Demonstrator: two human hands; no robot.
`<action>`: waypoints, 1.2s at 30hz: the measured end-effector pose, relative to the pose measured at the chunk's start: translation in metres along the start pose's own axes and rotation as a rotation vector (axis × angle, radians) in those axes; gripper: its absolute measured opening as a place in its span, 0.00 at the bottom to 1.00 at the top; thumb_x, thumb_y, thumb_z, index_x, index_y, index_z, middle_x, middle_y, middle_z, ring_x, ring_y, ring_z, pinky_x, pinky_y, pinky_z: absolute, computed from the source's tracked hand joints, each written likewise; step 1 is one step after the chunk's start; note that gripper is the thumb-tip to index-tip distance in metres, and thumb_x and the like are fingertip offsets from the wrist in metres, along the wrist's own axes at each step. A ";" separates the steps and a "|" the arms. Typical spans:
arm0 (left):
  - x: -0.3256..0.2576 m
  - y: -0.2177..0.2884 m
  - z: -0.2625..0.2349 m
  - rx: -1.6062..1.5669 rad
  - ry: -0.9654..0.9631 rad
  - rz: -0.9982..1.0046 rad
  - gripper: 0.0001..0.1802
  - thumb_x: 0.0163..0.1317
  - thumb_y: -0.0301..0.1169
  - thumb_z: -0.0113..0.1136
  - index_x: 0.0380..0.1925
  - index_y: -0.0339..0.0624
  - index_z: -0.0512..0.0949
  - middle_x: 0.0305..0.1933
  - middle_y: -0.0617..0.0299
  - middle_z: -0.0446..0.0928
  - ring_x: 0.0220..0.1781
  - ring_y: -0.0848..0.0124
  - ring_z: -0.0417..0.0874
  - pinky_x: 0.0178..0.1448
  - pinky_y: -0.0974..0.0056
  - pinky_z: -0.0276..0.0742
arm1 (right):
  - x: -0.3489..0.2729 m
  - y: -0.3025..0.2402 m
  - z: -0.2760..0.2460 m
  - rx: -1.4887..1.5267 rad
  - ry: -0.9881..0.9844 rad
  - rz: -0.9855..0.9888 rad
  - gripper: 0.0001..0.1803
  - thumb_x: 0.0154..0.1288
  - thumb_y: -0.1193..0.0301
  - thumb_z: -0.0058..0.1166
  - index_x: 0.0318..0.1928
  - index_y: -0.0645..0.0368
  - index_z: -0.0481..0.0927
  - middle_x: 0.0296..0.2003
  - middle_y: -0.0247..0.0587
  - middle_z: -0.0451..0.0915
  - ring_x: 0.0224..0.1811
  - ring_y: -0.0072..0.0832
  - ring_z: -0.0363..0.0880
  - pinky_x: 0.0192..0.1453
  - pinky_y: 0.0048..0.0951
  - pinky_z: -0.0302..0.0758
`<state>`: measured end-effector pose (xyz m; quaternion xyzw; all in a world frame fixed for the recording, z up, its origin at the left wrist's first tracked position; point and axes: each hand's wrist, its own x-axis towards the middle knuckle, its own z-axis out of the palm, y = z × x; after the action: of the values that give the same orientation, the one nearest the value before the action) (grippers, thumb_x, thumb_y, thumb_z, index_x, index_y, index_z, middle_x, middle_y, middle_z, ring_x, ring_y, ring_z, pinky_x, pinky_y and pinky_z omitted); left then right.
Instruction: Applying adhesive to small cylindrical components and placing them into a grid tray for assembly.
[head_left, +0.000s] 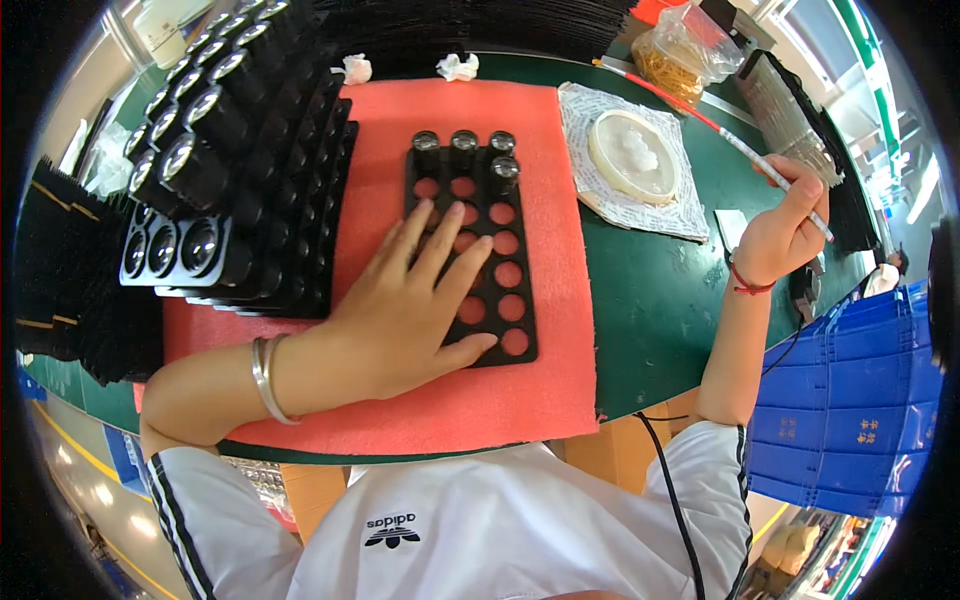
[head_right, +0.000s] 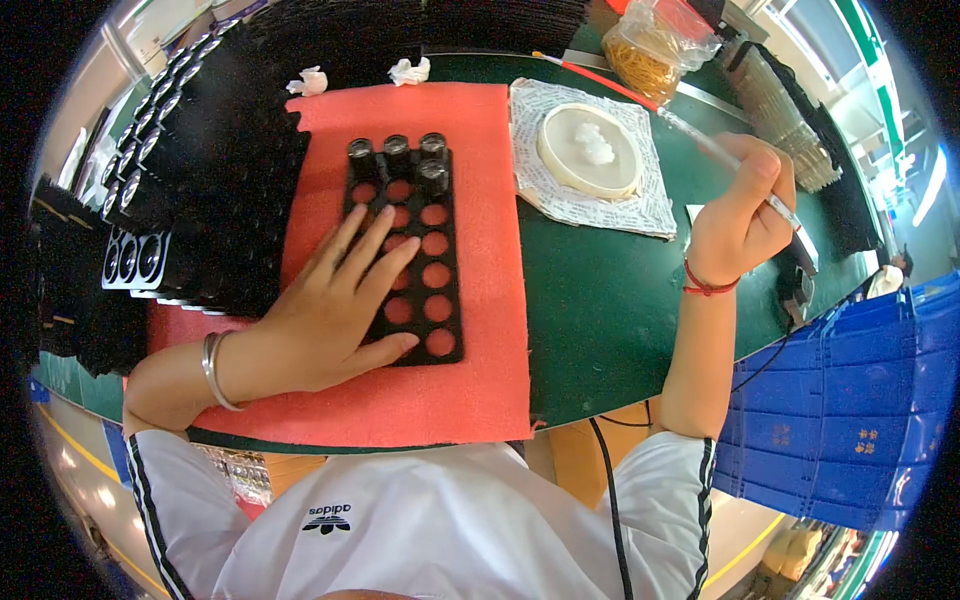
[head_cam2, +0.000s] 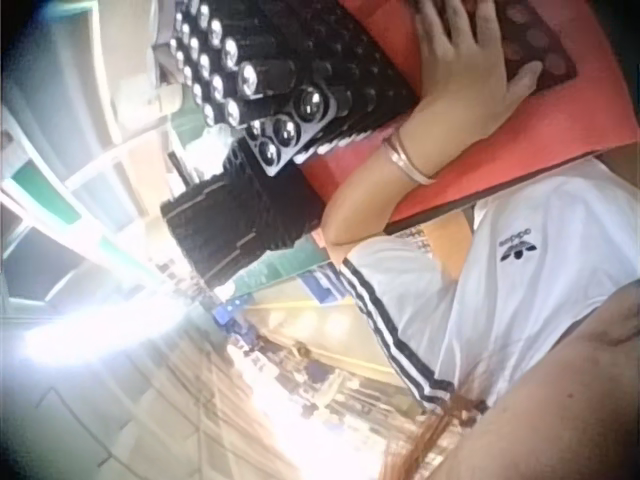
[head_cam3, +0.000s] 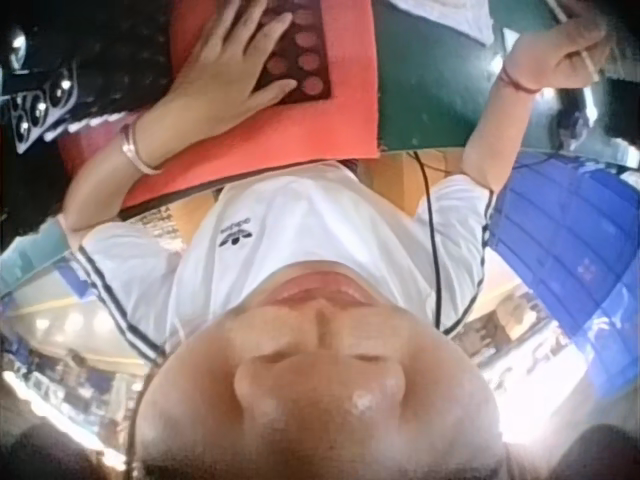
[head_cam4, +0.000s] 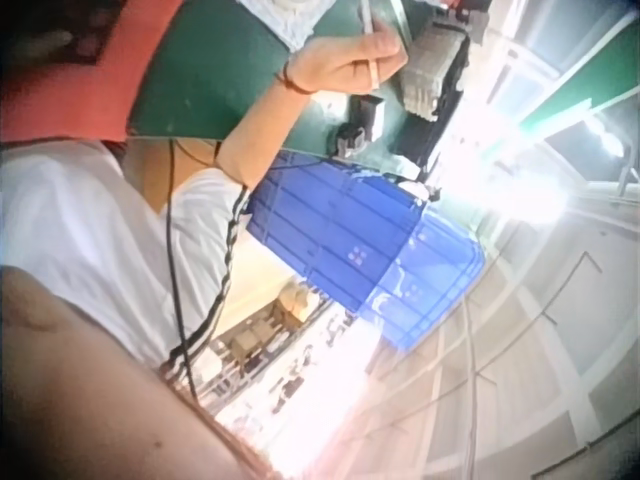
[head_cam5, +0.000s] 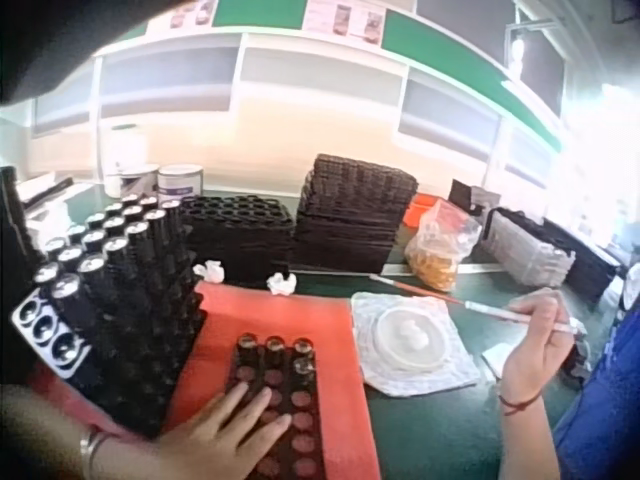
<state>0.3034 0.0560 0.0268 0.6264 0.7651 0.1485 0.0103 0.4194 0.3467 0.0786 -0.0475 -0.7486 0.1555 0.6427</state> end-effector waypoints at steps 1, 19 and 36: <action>-0.003 0.003 -0.004 0.013 0.007 -0.025 0.38 0.48 0.43 0.58 0.54 0.32 0.57 0.58 0.38 0.52 0.61 0.41 0.51 0.62 0.49 0.52 | 0.000 -0.001 0.000 -0.001 0.007 -0.008 0.20 0.67 0.66 0.33 0.25 0.67 0.73 0.22 0.41 0.75 0.23 0.21 0.70 0.29 0.20 0.66; 0.014 -0.014 0.008 0.018 0.113 -0.082 0.37 0.50 0.50 0.52 0.58 0.45 0.58 0.57 0.44 0.53 0.59 0.49 0.51 0.62 0.50 0.47 | -0.004 0.001 -0.001 0.180 -0.012 -0.169 0.24 0.68 0.61 0.29 0.17 0.62 0.63 0.14 0.38 0.65 0.15 0.20 0.58 0.17 0.20 0.53; 0.013 -0.005 0.010 -1.581 0.358 -0.297 0.09 0.62 0.31 0.44 0.41 0.44 0.61 0.42 0.62 0.66 0.44 0.76 0.68 0.50 0.69 0.64 | 0.012 0.035 -0.007 0.628 0.257 0.666 0.25 0.64 0.52 0.36 0.19 0.59 0.67 0.19 0.35 0.66 0.24 0.25 0.64 0.28 0.23 0.64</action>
<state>0.2975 0.0695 0.0179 0.2933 0.4997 0.7382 0.3455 0.4192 0.3844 0.0807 -0.1070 -0.5237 0.5649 0.6286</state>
